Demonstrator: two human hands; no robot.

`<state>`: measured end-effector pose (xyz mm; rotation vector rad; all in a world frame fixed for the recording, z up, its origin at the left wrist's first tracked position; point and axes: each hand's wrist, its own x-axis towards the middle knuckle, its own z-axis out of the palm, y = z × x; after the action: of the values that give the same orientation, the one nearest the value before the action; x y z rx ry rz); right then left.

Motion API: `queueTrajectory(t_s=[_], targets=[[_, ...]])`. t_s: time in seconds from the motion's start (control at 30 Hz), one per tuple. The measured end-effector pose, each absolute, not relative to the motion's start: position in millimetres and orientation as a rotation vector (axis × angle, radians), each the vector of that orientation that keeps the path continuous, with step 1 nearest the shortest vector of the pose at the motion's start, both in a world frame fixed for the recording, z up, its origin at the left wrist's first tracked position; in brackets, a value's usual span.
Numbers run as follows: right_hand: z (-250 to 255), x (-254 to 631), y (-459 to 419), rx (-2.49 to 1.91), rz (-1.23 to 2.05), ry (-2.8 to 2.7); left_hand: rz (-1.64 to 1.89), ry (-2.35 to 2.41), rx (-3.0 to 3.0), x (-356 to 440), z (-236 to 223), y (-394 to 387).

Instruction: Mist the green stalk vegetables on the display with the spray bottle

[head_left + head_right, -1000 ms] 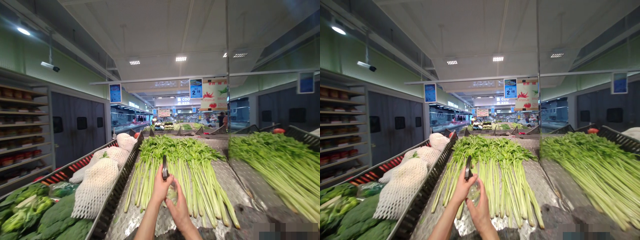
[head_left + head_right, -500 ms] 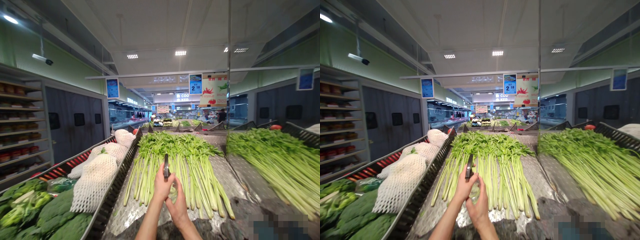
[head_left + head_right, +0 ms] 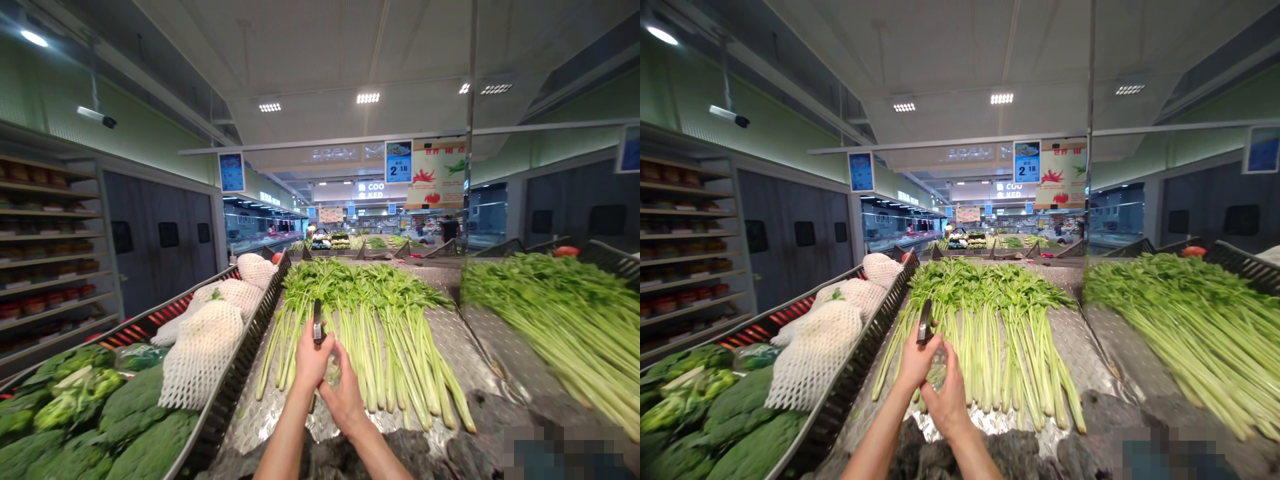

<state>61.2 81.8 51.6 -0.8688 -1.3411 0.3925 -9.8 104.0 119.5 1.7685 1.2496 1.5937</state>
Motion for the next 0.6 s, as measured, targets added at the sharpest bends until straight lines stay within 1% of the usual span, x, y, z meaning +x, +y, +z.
queueTrajectory(t_s=[0.37, 0.6], targets=[[44.9, 51.9, 81.5, -0.842, 0.461, -1.437, 1.602, 1.263, 1.738, -24.8, 115.6, 99.8], [40.1, 39.7, 86.7, -0.822, 0.447, -1.348, 1.611, 1.255, 1.755, -29.4, 117.3, 98.5]])
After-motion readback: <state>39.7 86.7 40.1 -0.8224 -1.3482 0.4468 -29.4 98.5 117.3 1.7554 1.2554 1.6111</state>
